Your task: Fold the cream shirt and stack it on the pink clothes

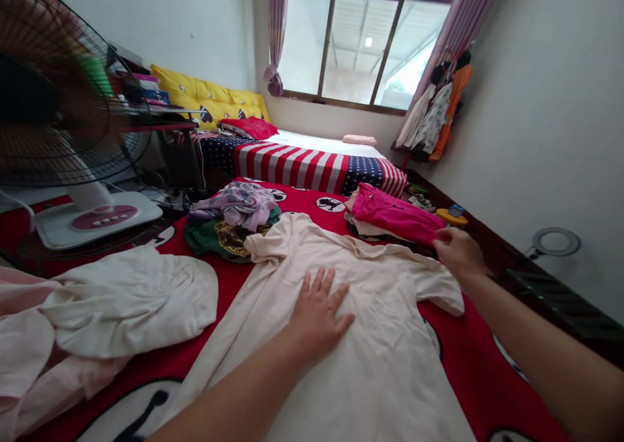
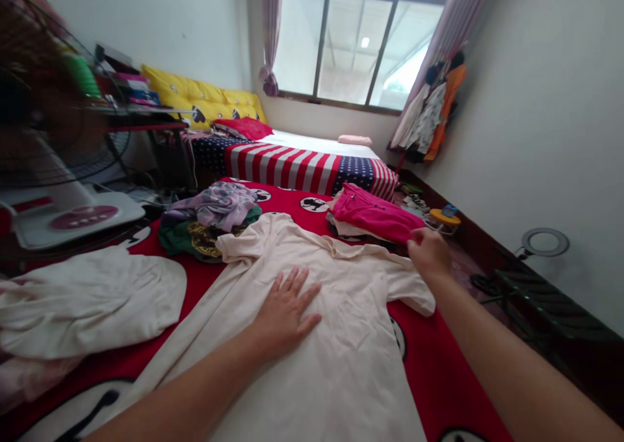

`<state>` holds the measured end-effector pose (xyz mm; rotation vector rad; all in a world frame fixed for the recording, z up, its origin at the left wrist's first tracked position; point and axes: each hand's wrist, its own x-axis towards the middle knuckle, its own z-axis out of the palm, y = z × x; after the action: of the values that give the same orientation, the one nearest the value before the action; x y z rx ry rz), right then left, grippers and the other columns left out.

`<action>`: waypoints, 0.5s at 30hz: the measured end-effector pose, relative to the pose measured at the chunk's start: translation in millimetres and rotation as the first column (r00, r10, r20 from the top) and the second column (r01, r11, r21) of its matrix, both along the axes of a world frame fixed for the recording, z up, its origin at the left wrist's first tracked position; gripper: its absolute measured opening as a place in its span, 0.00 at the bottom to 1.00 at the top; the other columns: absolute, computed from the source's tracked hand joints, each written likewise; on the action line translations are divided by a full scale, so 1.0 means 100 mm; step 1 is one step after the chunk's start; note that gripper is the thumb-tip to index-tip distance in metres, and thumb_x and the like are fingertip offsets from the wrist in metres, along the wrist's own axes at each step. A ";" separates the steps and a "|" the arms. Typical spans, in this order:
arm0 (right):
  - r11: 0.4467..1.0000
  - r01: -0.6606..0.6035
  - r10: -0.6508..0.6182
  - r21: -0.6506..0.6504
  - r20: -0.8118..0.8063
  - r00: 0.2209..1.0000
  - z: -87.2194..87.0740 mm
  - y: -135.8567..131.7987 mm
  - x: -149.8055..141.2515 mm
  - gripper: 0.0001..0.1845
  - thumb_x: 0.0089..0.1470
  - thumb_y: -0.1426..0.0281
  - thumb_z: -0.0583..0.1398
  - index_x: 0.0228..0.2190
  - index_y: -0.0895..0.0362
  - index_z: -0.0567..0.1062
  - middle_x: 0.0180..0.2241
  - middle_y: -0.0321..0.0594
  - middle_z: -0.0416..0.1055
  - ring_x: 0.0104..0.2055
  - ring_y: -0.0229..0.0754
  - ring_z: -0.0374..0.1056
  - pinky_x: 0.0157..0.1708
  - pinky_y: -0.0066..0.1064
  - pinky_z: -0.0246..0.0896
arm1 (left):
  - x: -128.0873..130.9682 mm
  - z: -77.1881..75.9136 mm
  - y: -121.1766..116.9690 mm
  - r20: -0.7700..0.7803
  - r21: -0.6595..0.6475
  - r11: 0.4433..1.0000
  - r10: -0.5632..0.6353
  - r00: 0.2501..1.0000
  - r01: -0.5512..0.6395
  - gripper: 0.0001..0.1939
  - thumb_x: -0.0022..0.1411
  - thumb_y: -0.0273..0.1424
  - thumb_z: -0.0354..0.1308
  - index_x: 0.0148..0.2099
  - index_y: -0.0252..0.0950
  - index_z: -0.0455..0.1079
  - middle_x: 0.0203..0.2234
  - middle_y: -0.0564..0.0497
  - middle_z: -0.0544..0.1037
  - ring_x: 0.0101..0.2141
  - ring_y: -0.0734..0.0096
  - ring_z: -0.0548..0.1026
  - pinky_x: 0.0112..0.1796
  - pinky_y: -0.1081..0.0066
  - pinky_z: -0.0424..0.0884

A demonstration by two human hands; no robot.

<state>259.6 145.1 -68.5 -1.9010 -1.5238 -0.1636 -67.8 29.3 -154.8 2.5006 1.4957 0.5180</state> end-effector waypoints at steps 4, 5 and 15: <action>0.925 -0.308 0.300 -0.222 -0.070 0.951 -0.27 0.07 -0.79 0.23 0.34 0.74 0.66 0.38 0.53 0.78 0.23 0.33 0.73 0.29 0.41 0.68 0.31 0.29 0.57 | 0.00 -0.01 0.00 0.024 -0.006 1.000 -0.004 1.000 0.004 0.32 0.65 0.51 0.44 0.67 0.45 0.55 0.68 0.45 0.47 0.67 0.51 0.40 0.63 0.46 0.36; 0.915 -0.337 0.313 -0.224 -0.135 0.940 -0.33 0.09 -0.93 0.21 0.32 0.74 0.67 0.35 0.52 0.79 0.21 0.32 0.72 0.29 0.42 0.69 0.32 0.30 0.57 | 0.00 -0.02 0.00 0.029 -0.006 1.000 -0.004 1.000 0.004 0.32 0.65 0.51 0.44 0.67 0.45 0.55 0.68 0.45 0.47 0.67 0.52 0.40 0.63 0.46 0.36; 0.974 -0.209 0.218 0.083 -0.571 0.792 -0.63 0.61 -1.13 0.07 0.46 0.70 0.54 0.30 0.55 0.69 0.24 0.40 0.74 0.28 0.44 0.73 0.27 0.34 0.68 | -0.01 -0.01 0.01 0.064 -0.036 0.999 -0.006 0.998 0.008 0.33 0.64 0.52 0.44 0.67 0.45 0.55 0.68 0.44 0.46 0.67 0.52 0.39 0.63 0.46 0.36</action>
<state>147.0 206.2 -131.4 -1.5438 -1.2815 0.4702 -69.1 30.2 -155.7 2.4369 1.4593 0.5593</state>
